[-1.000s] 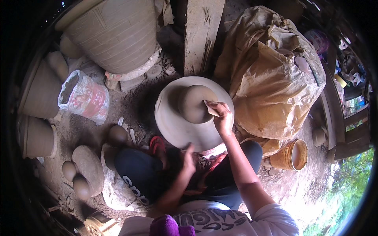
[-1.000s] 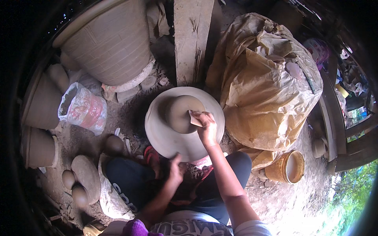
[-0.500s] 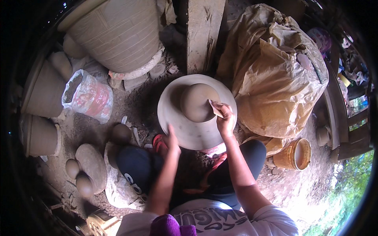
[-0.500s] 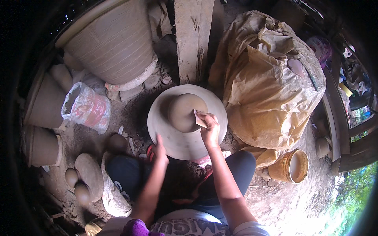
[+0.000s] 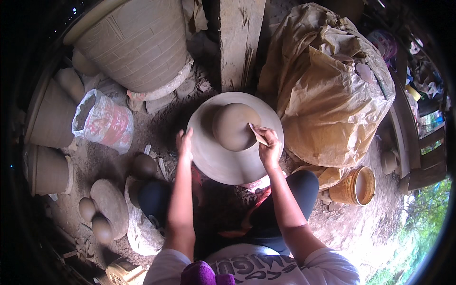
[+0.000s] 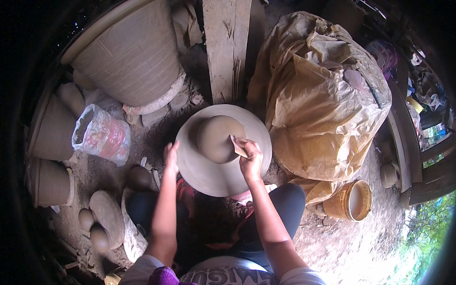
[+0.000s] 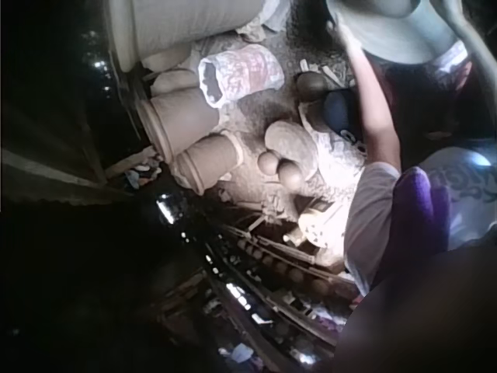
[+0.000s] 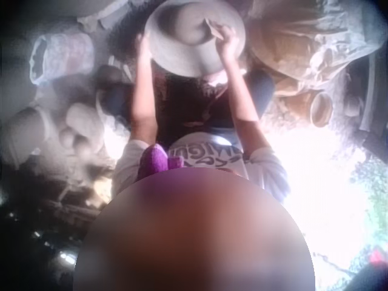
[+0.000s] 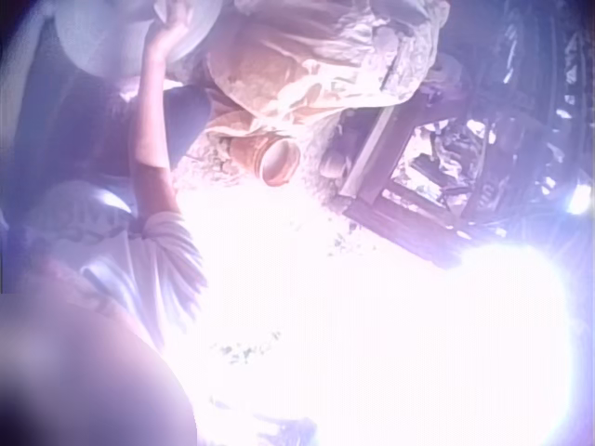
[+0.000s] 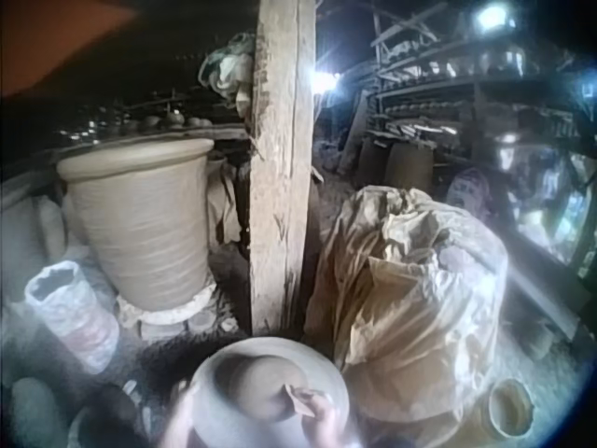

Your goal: The person shapes a lump of clay on a rotating pottery wheel, smoothing the surface with hands and a small tool. The person then removes the finished clay piece and places it among other similar items on the floor.

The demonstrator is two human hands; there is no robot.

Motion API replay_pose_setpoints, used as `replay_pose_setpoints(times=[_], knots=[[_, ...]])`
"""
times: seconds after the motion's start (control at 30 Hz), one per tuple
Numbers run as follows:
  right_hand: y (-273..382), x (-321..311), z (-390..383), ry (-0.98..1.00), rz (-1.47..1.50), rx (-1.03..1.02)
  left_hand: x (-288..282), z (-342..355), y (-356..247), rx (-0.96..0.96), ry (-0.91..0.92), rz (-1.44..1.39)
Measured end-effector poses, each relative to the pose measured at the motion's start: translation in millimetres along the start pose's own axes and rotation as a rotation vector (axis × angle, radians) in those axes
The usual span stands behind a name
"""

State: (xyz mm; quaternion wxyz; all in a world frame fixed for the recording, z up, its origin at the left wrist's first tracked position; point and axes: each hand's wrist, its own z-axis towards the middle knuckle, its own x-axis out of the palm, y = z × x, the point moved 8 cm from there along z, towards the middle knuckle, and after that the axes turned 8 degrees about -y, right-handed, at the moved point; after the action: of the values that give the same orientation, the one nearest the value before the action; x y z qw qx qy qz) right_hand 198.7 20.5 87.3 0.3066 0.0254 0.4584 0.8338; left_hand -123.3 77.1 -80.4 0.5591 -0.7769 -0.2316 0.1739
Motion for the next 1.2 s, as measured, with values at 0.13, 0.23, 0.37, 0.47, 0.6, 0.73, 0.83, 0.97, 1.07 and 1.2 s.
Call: replay_pose_setpoints(times=[0.13, 0.23, 0.37, 0.47, 0.6, 0.73, 0.83, 0.97, 1.07, 1.2], knots=[[-5, 0, -2, 0.005, 0.001, 0.028, 7, 27, 8, -0.174, 0.091, -0.012], [-9, -2, -4, -0.014, 0.027, 0.034, 10, -51, 40, -0.231, 0.101, -0.267], [-14, -5, -7, -0.02, 0.045, 0.025, 39, -226, 111, -0.371, 0.046, -0.139], [-18, -5, -9, -0.017, 0.044, 0.063, 72, -283, 131, -0.653, 0.319, -0.303], [-20, -3, -9, -0.022, 0.054, 0.081, 32, -189, 90, -0.492, 0.048, -0.492], [-24, -2, -10, -0.043, 0.096, 0.111, -10, -58, 13, -0.022, -0.171, -0.041], [-32, -2, -13, -0.051, 0.113, 0.139, -2, 6, -11, -0.026, -0.007, 0.103], [-40, -2, -14, -0.057, 0.162, 0.143, -4, -28, 20, -0.139, -0.078, -0.144], [-46, -1, -15, -0.067, 0.169, 0.147, 4, -147, 81, -0.204, -0.244, -0.094], [-52, 1, -17, -0.056, 0.247, 0.198, 60, -267, 135, -0.426, 0.205, -0.159]])
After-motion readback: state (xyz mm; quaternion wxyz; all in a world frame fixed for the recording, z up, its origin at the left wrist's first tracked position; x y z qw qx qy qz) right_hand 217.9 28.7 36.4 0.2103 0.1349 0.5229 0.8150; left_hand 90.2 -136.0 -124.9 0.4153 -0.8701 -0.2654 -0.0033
